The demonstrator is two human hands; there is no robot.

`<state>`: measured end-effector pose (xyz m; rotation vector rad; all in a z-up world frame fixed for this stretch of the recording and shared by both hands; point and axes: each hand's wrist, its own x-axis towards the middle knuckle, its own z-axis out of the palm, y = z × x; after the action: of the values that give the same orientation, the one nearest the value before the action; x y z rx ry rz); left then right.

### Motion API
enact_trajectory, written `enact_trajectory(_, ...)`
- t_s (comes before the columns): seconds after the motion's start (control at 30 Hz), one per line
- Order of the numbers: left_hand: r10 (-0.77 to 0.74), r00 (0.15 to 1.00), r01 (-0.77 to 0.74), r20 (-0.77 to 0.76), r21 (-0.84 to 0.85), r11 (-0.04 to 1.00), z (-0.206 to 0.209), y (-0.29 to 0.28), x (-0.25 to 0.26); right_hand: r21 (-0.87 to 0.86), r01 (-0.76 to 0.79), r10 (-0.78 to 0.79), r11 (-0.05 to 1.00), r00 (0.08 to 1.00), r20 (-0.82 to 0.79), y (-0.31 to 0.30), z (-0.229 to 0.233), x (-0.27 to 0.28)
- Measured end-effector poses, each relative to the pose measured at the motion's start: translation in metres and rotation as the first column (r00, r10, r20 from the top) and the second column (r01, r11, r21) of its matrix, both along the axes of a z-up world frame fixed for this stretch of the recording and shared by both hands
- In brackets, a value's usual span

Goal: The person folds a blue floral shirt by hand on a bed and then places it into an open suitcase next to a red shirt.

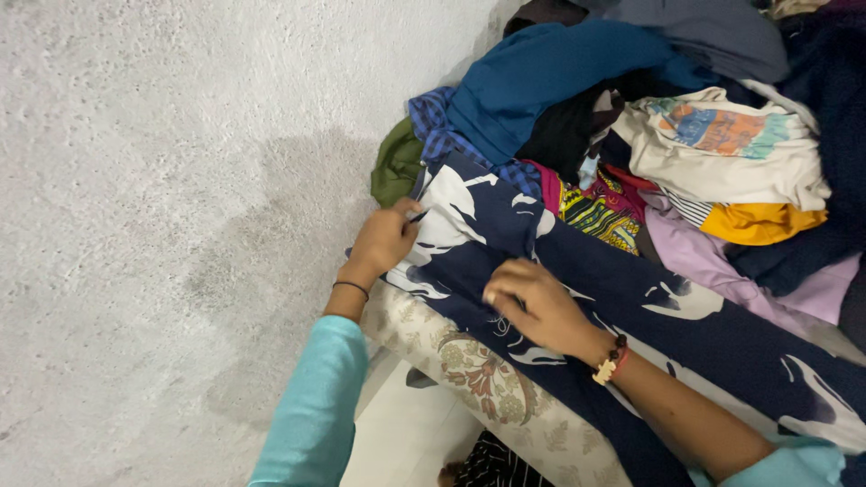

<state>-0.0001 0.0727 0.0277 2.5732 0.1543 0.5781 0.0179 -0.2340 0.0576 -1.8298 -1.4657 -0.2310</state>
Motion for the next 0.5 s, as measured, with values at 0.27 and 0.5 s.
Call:
enact_trajectory(0.27,0.019,0.989,-0.023,0.146,0.03,0.999,0.008,-0.021,0.019,-0.297,0.442,-0.455,0.846,0.89,0.028,-0.002,-0.007,0.012)
enact_trajectory(0.5,0.175,0.961,-0.201,0.216,0.104,0.974,-0.006,-0.026,0.035,-0.205,0.562,-0.544,0.801,0.827,0.14,0.0,-0.033,0.037)
